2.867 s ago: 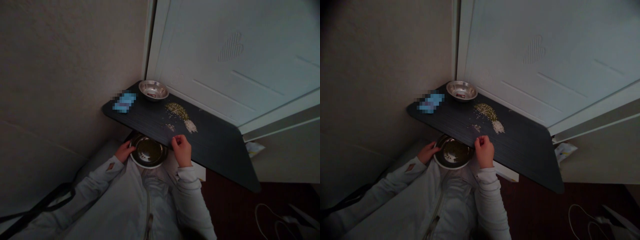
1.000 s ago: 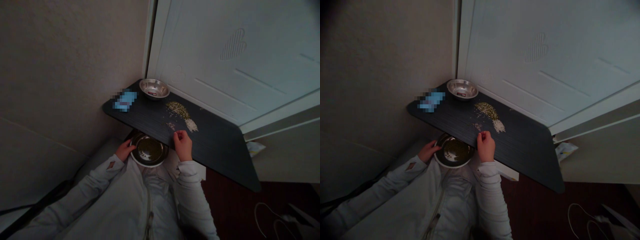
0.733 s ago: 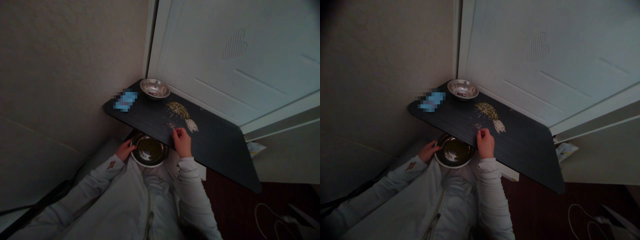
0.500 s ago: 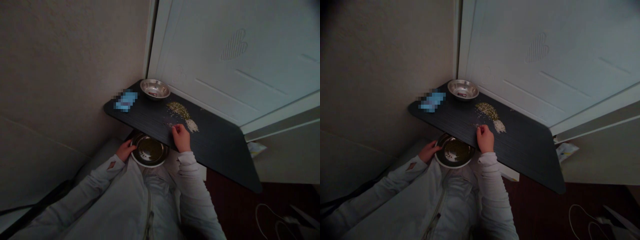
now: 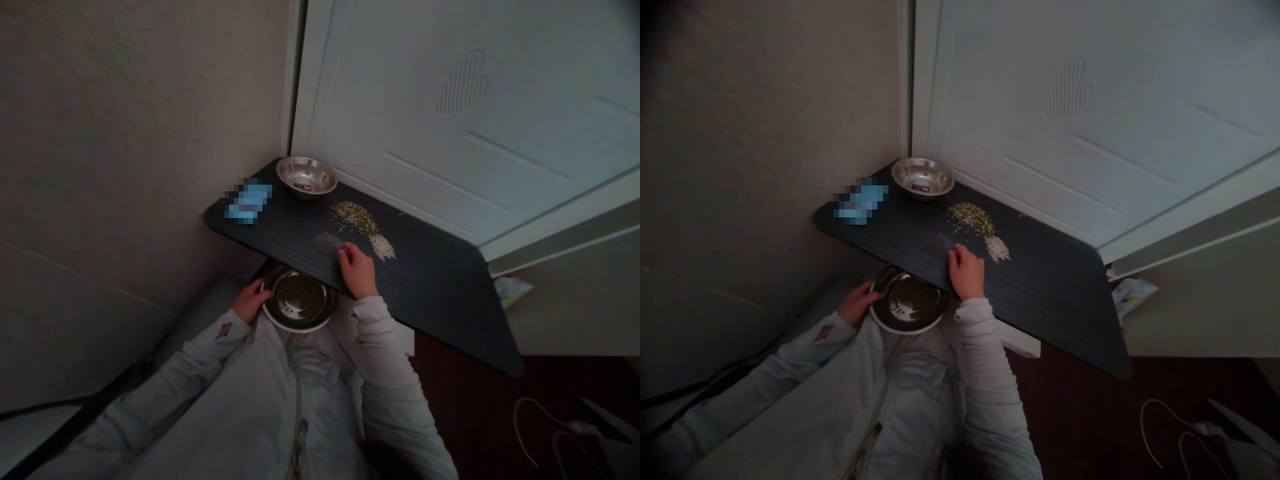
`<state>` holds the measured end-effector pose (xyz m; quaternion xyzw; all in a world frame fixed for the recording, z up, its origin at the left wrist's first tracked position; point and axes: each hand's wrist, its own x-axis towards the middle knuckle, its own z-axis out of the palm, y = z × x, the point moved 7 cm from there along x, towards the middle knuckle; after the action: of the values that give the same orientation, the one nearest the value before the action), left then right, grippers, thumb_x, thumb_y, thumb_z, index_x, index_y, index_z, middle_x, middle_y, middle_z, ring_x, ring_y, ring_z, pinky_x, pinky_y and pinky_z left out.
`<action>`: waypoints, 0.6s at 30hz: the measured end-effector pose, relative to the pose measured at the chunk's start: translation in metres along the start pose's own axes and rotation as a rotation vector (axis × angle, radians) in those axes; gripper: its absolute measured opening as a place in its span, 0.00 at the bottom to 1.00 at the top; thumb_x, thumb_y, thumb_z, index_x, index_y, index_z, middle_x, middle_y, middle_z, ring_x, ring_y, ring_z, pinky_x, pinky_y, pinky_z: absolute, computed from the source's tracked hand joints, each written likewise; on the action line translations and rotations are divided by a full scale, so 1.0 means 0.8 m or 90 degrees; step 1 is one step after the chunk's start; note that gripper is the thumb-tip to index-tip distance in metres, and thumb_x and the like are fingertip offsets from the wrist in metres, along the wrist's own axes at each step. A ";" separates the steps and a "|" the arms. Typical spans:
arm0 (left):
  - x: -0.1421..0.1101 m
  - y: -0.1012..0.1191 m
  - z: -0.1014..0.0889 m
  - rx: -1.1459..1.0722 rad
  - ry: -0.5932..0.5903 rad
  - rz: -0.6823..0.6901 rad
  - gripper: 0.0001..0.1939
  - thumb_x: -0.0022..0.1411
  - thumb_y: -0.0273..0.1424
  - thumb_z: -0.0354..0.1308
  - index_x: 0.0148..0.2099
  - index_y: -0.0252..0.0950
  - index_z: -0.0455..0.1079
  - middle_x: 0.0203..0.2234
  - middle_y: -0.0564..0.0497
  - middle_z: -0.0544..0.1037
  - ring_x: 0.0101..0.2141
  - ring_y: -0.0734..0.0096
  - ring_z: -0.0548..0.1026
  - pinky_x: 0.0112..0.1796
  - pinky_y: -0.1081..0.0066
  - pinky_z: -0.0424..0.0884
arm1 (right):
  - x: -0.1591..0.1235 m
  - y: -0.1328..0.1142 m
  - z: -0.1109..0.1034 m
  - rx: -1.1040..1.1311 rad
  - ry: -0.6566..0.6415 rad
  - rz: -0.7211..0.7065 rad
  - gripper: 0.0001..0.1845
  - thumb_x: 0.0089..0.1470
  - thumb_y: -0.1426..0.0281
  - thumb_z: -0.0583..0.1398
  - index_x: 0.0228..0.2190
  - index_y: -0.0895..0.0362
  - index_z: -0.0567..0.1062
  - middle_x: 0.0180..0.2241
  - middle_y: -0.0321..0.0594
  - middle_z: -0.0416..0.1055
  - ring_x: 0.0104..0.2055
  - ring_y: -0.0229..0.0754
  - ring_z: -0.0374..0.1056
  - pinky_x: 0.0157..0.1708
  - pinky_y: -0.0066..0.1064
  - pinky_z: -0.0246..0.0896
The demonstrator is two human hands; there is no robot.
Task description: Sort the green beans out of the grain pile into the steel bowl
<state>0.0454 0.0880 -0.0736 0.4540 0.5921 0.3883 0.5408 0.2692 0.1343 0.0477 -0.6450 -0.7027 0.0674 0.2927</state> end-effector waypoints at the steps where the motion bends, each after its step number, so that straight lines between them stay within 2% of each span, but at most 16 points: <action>1: 0.000 -0.001 0.000 0.000 0.002 -0.001 0.17 0.39 0.34 0.53 0.34 0.34 0.66 0.27 0.54 0.74 0.32 0.65 0.70 0.34 0.70 0.64 | 0.000 -0.001 0.001 0.001 -0.004 -0.007 0.14 0.48 0.66 0.48 0.36 0.55 0.67 0.30 0.39 0.70 0.31 0.38 0.64 0.33 0.30 0.53; 10: 0.005 -0.009 -0.001 -0.011 -0.008 0.012 0.18 0.40 0.35 0.53 0.36 0.33 0.66 0.29 0.53 0.74 0.33 0.65 0.70 0.35 0.69 0.64 | -0.005 -0.012 0.003 0.012 -0.043 -0.056 0.14 0.48 0.66 0.48 0.36 0.56 0.67 0.33 0.38 0.69 0.33 0.37 0.63 0.34 0.29 0.52; 18: 0.005 -0.011 0.001 -0.033 -0.012 -0.005 0.17 0.39 0.34 0.53 0.35 0.33 0.66 0.25 0.54 0.74 0.29 0.66 0.70 0.33 0.69 0.65 | -0.013 -0.021 0.006 0.051 -0.087 -0.092 0.13 0.47 0.65 0.49 0.32 0.55 0.69 0.25 0.34 0.69 0.27 0.34 0.63 0.28 0.25 0.52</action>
<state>0.0449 0.0891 -0.0827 0.4411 0.5786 0.3969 0.5595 0.2521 0.1232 0.0481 -0.5742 -0.7625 0.1180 0.2739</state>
